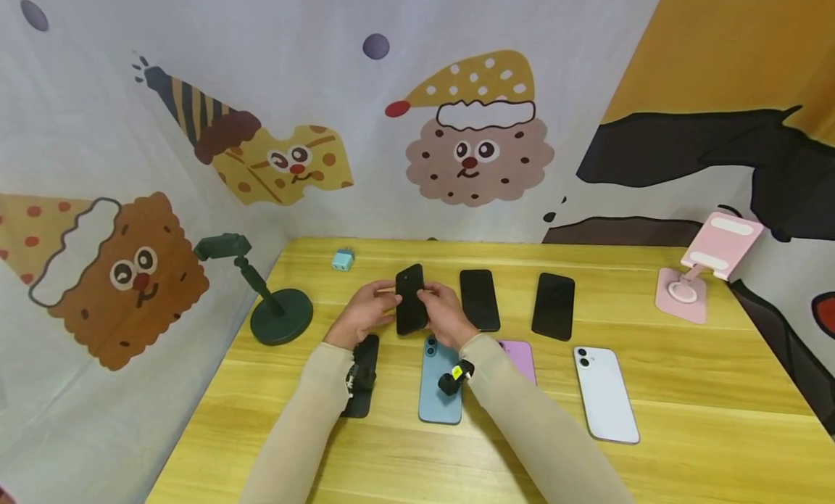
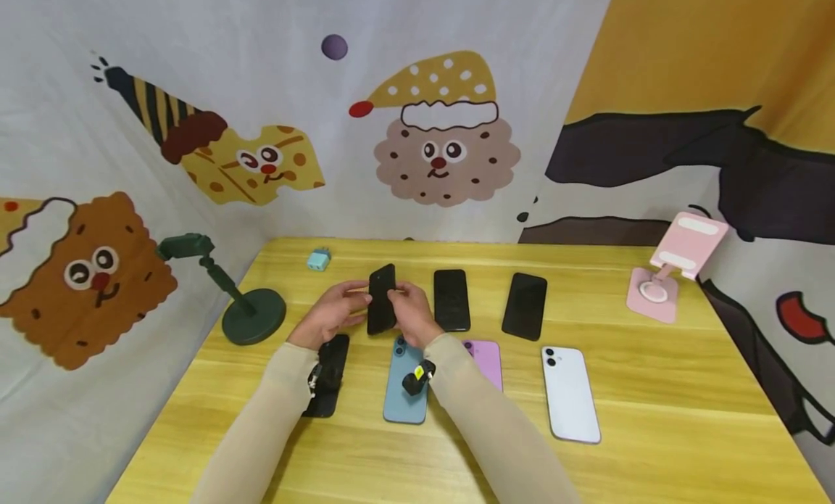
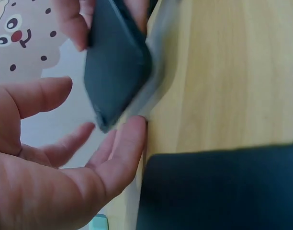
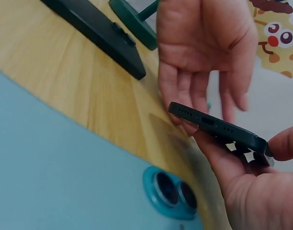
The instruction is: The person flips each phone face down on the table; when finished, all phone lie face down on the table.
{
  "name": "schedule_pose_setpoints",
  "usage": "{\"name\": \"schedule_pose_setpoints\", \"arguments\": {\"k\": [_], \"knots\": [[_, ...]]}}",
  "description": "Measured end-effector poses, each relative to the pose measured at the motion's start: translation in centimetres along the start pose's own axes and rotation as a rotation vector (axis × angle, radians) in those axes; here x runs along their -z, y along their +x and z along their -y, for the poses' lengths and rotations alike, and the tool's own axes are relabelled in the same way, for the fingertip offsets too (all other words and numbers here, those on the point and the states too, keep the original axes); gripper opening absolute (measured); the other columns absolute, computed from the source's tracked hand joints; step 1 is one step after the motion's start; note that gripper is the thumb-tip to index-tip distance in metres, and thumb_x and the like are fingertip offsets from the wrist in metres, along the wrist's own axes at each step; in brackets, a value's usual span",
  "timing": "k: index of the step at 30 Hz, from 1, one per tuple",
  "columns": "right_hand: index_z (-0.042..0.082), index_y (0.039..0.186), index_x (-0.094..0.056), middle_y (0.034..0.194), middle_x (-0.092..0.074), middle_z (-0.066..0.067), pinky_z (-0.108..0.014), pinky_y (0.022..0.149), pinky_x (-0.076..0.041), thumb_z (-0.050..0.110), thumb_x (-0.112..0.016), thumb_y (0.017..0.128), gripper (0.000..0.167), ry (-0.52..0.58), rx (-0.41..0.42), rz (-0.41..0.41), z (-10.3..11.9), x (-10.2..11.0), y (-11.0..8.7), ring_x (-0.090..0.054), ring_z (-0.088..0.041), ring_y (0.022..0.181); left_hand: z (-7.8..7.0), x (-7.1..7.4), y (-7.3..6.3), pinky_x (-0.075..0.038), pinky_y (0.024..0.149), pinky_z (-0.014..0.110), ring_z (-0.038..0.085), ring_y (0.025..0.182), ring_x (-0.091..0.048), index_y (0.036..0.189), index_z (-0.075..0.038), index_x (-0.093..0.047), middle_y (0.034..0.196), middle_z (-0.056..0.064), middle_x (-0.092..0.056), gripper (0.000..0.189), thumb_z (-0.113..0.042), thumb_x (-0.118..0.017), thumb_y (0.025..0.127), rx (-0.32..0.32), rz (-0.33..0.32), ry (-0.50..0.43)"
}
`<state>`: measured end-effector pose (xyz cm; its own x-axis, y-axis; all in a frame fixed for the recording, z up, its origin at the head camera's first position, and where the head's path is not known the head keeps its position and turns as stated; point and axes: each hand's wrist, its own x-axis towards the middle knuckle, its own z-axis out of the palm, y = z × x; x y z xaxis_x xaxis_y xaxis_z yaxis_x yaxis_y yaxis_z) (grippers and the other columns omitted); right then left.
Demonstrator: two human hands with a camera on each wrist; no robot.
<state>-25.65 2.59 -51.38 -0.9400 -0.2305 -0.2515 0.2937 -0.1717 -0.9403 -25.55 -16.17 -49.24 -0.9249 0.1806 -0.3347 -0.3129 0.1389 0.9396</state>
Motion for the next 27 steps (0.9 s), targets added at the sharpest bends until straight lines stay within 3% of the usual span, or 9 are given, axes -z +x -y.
{"name": "schedule_pose_setpoints", "arguments": {"k": [5,8,13,19,22,27], "knots": [[0.002,0.151,-0.050,0.145,-0.058,-0.023,-0.040,0.087,-0.064,0.019,-0.049,0.112,0.042,0.030,0.018,0.007,0.4,-0.4,-0.2,-0.067,-0.033,0.122,0.1,0.2,0.0,-0.062,0.096,0.046,0.036,0.124,-0.070,0.162,-0.011,-0.034,0.153,0.021,-0.056,0.064,-0.012,-0.064,0.106,0.043,0.018,-0.062],[0.003,0.152,-0.050,0.147,-0.059,-0.022,-0.043,0.090,-0.064,0.020,-0.048,0.113,0.042,0.042,0.022,0.018,0.7,-0.5,-0.3,-0.066,-0.034,0.127,0.0,0.3,-0.1,-0.065,0.084,0.040,0.037,0.118,-0.072,0.163,-0.013,-0.032,0.152,0.023,-0.055,0.065,-0.009,-0.064,0.106,0.042,0.025,-0.068],[0.003,0.155,-0.049,0.149,-0.059,-0.021,-0.045,0.087,-0.065,0.019,-0.045,0.114,0.045,0.017,0.029,0.035,0.7,-0.3,-0.3,-0.067,-0.035,0.126,0.0,0.7,-0.2,-0.065,0.084,0.041,0.040,0.118,-0.071,0.163,-0.013,-0.035,0.145,0.026,-0.056,0.066,-0.005,-0.064,0.105,0.000,-0.008,-0.039],[0.010,0.154,-0.056,0.125,-0.070,-0.017,-0.035,0.071,-0.065,0.018,-0.053,0.112,0.043,-0.193,0.019,-0.014,0.4,0.7,-0.3,-0.073,-0.023,0.093,-0.1,0.9,-0.2,-0.065,0.089,0.044,0.038,0.116,-0.072,0.161,-0.018,-0.044,0.136,0.022,-0.057,0.066,-0.005,-0.069,0.102,0.002,-0.058,0.032],[0.009,0.154,-0.056,0.118,-0.070,-0.015,-0.033,0.073,-0.065,0.016,-0.056,0.110,0.044,-0.258,0.029,-0.029,0.4,1.0,0.0,-0.070,-0.020,0.086,-0.1,0.9,-0.1,-0.065,0.088,0.043,0.036,0.113,-0.073,0.158,-0.018,-0.049,0.135,0.022,-0.058,0.062,-0.007,-0.071,0.101,0.006,-0.091,0.085],[0.004,0.155,-0.053,0.120,-0.069,-0.016,-0.033,0.078,-0.066,0.009,-0.060,0.107,0.048,-0.332,0.064,-0.029,0.4,1.2,0.4,-0.070,-0.019,0.087,0.0,0.9,0.2,-0.064,0.086,0.039,0.034,0.114,-0.072,0.153,-0.011,-0.054,0.141,0.021,-0.061,0.055,-0.011,-0.073,0.101,0.023,-0.141,0.169]]}}
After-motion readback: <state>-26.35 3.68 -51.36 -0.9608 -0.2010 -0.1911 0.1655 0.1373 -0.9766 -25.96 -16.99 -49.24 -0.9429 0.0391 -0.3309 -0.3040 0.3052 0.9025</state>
